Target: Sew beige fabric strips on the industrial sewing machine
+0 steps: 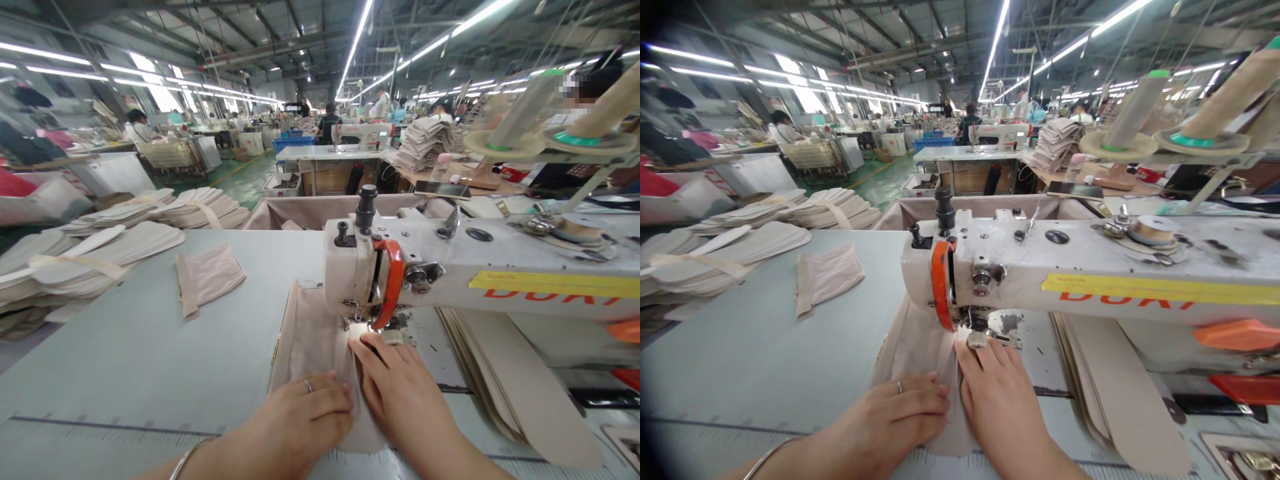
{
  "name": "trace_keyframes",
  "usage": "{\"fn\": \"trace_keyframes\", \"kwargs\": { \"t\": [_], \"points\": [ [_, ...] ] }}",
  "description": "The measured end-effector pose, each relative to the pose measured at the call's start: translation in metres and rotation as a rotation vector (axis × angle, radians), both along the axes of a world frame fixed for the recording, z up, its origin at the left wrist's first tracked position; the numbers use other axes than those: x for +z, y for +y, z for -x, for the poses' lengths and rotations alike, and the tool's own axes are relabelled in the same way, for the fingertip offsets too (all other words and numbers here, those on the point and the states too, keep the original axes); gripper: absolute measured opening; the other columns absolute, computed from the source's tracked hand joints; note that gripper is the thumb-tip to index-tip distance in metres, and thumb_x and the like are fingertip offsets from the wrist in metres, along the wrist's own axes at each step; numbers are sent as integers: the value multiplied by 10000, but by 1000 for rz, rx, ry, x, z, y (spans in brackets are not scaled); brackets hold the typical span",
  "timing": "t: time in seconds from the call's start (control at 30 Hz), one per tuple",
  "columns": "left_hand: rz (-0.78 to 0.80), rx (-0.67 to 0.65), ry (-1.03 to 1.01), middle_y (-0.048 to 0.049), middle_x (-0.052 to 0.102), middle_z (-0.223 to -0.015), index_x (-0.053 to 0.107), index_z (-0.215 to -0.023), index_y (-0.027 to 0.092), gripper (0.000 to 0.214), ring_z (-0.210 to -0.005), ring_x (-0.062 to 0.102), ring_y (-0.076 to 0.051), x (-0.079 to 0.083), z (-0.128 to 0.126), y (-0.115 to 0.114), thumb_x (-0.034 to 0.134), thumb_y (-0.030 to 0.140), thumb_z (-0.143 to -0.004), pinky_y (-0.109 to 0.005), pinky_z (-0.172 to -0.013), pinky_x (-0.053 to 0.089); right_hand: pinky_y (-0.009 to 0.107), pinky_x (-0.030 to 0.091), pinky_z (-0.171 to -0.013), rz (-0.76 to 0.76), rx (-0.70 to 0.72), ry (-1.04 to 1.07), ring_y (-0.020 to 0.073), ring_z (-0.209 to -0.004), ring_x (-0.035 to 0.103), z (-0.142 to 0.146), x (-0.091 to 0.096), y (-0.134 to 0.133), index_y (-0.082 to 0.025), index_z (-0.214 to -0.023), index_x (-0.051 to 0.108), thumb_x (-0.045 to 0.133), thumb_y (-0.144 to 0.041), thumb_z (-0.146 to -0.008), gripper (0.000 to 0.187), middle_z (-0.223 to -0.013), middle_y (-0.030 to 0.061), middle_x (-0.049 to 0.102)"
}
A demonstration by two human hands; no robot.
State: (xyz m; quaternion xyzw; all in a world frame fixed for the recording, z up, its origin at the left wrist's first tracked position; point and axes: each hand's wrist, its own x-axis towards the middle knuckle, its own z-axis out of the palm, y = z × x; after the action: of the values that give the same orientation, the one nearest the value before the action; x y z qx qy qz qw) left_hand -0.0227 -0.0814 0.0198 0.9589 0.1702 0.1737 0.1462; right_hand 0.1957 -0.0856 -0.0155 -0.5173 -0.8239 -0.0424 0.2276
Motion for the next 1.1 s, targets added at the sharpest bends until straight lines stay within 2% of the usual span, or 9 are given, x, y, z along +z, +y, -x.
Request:
{"fn": "trace_keyframes", "kwargs": {
  "t": [0.23,0.47,0.83,1.1],
  "points": [
    [6,24,90,-100,670,-1187,599,-1163,126,305,-1192,580,-182,8,-5,15,447,83,-902,-321,-1152,365,443,415,-881,23,19,5,280,-1041,522,-2,0,0,-203,-1331,517,435,-135,-943,402,-1243,85,567],
    [-35,86,176,-110,633,-1248,591,-1161,138,287,-1221,555,-224,3,-8,35,473,82,-905,-363,-1086,442,443,420,-878,43,23,22,291,-1067,507,-2,0,-1,-216,-1342,513,434,-141,-946,411,-1277,77,549],
    [-27,160,110,-86,670,-1146,623,-1140,142,290,-1135,604,-195,0,-16,64,438,55,-935,-337,-1024,481,469,445,-895,62,27,-10,294,-1075,502,-4,0,1,-206,-1405,467,415,-136,-937,476,-1326,79,519],
    [-86,260,47,-58,699,-1088,653,-1091,150,227,-1050,637,-192,-8,-19,80,502,96,-930,-317,-979,503,470,452,-919,59,1,-25,302,-1103,501,-1,0,3,-171,-1377,506,438,-134,-914,469,-1339,90,520]
  ]
}}
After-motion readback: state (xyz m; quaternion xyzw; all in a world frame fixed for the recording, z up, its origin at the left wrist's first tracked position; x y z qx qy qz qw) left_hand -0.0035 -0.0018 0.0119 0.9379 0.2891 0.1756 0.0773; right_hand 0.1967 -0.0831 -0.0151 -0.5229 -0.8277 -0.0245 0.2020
